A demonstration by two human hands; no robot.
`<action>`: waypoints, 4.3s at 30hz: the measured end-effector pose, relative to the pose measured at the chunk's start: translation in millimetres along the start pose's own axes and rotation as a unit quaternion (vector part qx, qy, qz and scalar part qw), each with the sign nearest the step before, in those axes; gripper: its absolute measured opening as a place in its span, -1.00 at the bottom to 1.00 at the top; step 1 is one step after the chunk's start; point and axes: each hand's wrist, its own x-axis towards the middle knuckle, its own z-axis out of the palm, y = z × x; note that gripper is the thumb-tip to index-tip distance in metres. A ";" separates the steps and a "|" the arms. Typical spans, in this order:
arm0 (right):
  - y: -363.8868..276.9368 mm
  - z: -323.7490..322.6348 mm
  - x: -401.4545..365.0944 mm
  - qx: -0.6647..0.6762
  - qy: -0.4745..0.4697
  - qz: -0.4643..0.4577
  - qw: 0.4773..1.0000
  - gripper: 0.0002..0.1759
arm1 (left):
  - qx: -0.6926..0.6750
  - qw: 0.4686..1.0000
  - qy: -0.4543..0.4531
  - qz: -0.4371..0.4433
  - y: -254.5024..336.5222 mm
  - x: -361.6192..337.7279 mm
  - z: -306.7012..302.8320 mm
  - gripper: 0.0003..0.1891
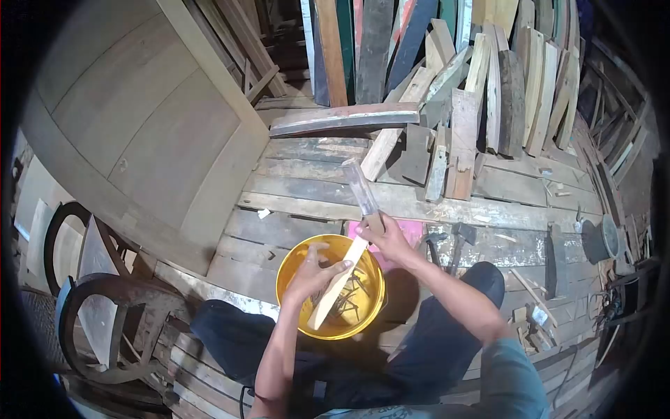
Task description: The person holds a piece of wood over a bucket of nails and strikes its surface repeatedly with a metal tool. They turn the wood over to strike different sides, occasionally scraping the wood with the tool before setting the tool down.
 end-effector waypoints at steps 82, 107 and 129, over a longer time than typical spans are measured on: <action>-10.4 -50.6 11.9 -0.114 -0.042 0.048 0.991 -0.64 | -0.046 0.999 -0.020 -0.011 10.4 -19.1 73.7 -0.08; -46.2 -30.9 -94.6 -0.449 -0.134 0.067 0.881 -0.34 | -0.185 0.980 -0.068 0.008 -19.8 -23.8 88.7 -0.28; -36.2 -8.3 -93.7 -0.481 -0.071 -0.008 0.874 -0.53 | -0.172 0.981 -0.083 -0.029 -13.0 -25.5 83.6 -0.21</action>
